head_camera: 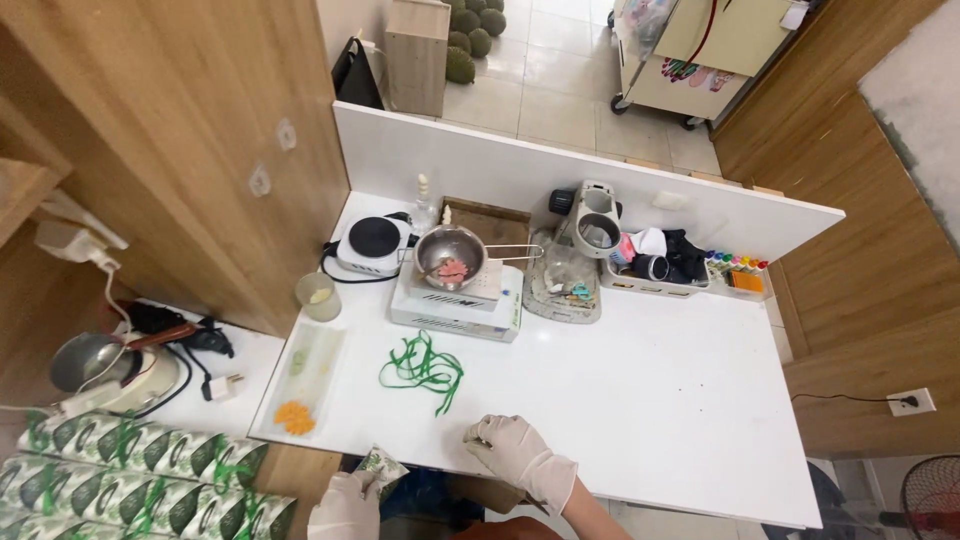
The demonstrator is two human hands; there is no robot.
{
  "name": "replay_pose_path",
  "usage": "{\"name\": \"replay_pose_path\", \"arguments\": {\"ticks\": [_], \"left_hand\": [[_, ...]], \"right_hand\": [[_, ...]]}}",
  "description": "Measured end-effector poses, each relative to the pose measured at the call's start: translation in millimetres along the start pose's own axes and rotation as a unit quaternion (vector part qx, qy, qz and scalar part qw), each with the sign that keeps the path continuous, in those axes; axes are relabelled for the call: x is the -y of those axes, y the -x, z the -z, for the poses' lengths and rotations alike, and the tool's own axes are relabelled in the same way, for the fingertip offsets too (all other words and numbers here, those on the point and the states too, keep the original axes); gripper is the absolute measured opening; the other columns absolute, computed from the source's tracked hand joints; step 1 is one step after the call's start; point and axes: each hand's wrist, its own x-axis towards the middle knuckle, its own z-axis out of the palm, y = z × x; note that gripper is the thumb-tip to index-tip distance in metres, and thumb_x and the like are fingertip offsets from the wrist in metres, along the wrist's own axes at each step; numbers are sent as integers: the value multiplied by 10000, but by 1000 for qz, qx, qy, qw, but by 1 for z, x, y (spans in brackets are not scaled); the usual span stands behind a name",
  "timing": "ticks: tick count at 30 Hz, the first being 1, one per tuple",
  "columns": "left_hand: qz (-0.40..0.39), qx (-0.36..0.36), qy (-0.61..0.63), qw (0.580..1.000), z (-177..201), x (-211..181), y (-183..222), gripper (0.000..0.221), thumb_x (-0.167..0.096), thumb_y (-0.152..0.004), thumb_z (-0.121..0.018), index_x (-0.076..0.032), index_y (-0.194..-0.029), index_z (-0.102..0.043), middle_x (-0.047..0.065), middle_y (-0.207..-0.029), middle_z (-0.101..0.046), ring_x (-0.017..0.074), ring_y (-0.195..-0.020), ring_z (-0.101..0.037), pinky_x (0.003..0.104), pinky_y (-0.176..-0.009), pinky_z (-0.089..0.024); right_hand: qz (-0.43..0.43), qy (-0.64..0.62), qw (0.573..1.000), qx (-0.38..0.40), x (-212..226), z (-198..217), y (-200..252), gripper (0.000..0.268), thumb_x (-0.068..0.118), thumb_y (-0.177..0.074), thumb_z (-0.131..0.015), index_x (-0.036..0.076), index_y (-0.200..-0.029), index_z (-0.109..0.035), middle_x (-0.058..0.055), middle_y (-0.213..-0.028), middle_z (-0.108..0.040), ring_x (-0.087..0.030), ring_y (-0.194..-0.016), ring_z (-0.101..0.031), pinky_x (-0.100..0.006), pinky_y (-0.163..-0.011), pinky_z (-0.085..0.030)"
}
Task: The recorder is wrapping and tying small green packages with ribbon in a production area.
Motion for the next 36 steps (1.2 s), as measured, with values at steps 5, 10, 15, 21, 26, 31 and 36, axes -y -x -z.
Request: {"name": "replay_pose_path", "arguments": {"ticks": [5, 10, 15, 21, 26, 31, 36], "left_hand": [[-24, -97, -19, 995, 14, -57, -16, 181, -377, -867, -700, -244, -974, -760, 34, -958, -695, 259, -856, -713, 424, -773, -570], [-53, -155, -22, 986, 15, -91, -26, 159, -252, -905, -646, -121, -923, -733, 93, -911, -689, 297, -837, -687, 431, -743, -550], [-21, -152, 28, 988, 23, -111, -23, 227, -279, -932, -688, -90, -1057, -702, 124, -988, -674, 318, -877, -681, 440, -757, -540], [22, -128, 142, 981, 49, -108, 13, 321, -268, -923, -721, -87, -1184, -675, 111, -1119, -660, 309, -897, -668, 434, -767, -530], [66, -76, 199, 975, 67, -94, 43, 319, -214, -920, -717, -86, -1210, -679, 87, -1062, -648, 261, -796, -642, 409, -742, -529], [126, -39, 246, 960, 78, -83, 55, 306, -193, -936, -696, -96, -1226, -679, 84, -993, -627, 231, -736, -630, 397, -708, -532], [112, -64, 261, 957, 72, -77, 45, 305, -192, -929, -697, -87, -1214, -679, 72, -1059, -647, 220, -727, -629, 396, -709, -533]], "right_hand": [[-2, 15, 1000, 23, -56, 11, -12, 226, 289, -930, -640, 119, -1033, -749, -119, -1020, -731, -325, -923, -686, -419, -861, -532], [7, 40, 997, 64, -93, 5, -21, 247, 292, -942, -610, 128, -1069, -743, -130, -1063, -724, -352, -884, -689, -440, -843, -545], [27, -26, 999, 38, -108, -3, -31, 212, 273, -951, -632, 140, -1067, -751, -120, -1090, -737, -342, -933, -697, -411, -867, -547], [6, -10, 1000, 17, -102, -18, -57, 197, 251, -935, -633, 157, -1064, -750, -98, -1079, -739, -313, -930, -705, -401, -838, -556], [36, 61, 997, 24, -74, -33, -95, 176, 268, -956, -663, 187, -1073, -766, -106, -1004, -726, -302, -873, -694, -420, -791, -548], [161, 95, 982, -30, -70, -62, -124, 207, 300, -836, -730, 184, -1004, -765, -113, -1014, -714, -308, -901, -686, -434, -736, -542], [140, 125, 982, 9, -85, -86, -127, 111, 253, -833, -744, 157, -810, -693, -60, -1053, -706, -288, -1026, -657, -457, -788, -522]]}}
